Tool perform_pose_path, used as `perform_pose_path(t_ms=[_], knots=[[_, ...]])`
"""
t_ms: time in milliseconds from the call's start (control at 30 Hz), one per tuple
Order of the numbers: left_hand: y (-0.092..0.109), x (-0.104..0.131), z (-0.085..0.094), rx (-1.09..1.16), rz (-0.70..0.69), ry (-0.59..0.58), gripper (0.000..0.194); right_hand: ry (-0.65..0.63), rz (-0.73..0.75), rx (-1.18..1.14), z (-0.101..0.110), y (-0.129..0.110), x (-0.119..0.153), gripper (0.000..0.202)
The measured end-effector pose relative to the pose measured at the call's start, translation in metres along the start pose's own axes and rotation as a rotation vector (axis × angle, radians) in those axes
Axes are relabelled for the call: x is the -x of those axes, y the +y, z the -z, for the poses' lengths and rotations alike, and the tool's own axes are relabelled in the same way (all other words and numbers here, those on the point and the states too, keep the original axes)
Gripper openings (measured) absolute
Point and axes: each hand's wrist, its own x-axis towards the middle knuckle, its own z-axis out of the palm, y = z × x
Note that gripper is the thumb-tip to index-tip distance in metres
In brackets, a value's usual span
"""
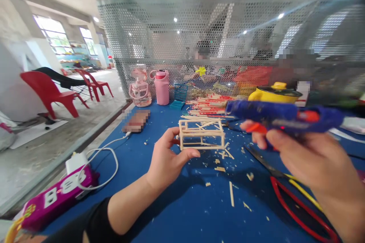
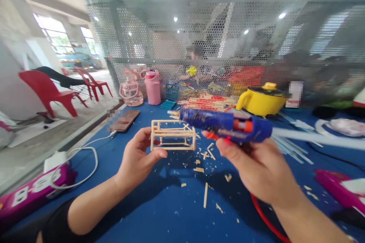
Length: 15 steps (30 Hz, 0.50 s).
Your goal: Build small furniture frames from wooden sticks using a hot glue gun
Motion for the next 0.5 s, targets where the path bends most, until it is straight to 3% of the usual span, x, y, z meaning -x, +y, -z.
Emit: perform_pose_path(t_ms=[133, 500], knots=[[0.001, 0.001, -0.002, 0.029, 0.011, -0.001, 0.051, -0.097, 0.065, 0.051, -0.017, -0.003, 0.021, 0.014], [0.001, 0.006, -0.003, 0.022, -0.030, -0.021, 0.048, -0.186, 0.137, 0.098, -0.026, 0.001, 0.022, 0.024]])
